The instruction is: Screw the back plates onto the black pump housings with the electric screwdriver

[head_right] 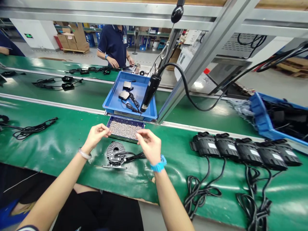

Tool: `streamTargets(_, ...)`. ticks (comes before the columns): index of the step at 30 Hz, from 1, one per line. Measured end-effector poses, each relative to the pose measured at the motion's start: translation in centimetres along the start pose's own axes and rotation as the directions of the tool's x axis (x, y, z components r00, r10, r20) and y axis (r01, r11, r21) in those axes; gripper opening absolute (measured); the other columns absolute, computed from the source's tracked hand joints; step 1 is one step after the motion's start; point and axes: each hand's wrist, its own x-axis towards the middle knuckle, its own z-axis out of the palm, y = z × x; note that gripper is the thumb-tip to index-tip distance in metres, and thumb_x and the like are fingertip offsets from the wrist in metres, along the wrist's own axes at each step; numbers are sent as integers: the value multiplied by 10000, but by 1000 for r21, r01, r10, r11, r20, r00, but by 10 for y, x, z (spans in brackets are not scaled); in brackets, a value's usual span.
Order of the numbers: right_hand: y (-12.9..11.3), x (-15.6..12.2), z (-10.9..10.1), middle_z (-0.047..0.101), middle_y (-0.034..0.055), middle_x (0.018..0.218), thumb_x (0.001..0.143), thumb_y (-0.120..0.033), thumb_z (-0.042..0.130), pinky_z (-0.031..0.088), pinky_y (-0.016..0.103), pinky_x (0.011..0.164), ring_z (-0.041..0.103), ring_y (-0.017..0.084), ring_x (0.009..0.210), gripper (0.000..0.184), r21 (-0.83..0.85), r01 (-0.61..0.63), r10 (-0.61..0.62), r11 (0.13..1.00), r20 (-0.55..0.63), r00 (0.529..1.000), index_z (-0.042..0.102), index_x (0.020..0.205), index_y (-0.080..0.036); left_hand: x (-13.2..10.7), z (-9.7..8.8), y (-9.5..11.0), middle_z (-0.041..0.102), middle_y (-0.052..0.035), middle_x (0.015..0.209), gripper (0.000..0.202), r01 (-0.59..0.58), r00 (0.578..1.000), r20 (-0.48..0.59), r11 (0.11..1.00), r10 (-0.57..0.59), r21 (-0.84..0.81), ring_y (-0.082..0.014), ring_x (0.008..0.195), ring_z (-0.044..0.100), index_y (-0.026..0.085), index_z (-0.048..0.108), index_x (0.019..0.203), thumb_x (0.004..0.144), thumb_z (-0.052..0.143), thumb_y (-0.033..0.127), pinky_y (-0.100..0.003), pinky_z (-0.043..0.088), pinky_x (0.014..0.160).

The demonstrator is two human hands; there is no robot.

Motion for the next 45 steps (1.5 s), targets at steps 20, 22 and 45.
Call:
streamTargets(20,-23,-85,18,632,22,740,875,-107,770,455,278,576,550,144,656,162,-149,539,-559,829,-180,810,774,987,-224,-106,-14,4,743,-21,728,316,214,956,18,656,-292,-724,-141,661,714,141,743,854,644,938,275,-210,597,587)
streamTargets(22,-18,-86,15,633,20,732,877,-100,765,440,271,572,538,138,643,206,-184,580,-605,794,-144,783,769,1046,-217,-108,-14,4,745,-17,726,300,196,964,5,693,-267,-694,-129,636,708,143,721,854,667,925,260,-205,599,590)
streamTargets(45,6,-70,-5,708,22,753,980,-51,513,408,289,547,580,137,606,458,-213,819,-788,533,225,572,594,1416,-167,-99,-7,12,698,-35,804,85,-658,736,-77,737,673,154,-127,728,653,193,778,889,907,736,121,-232,553,665)
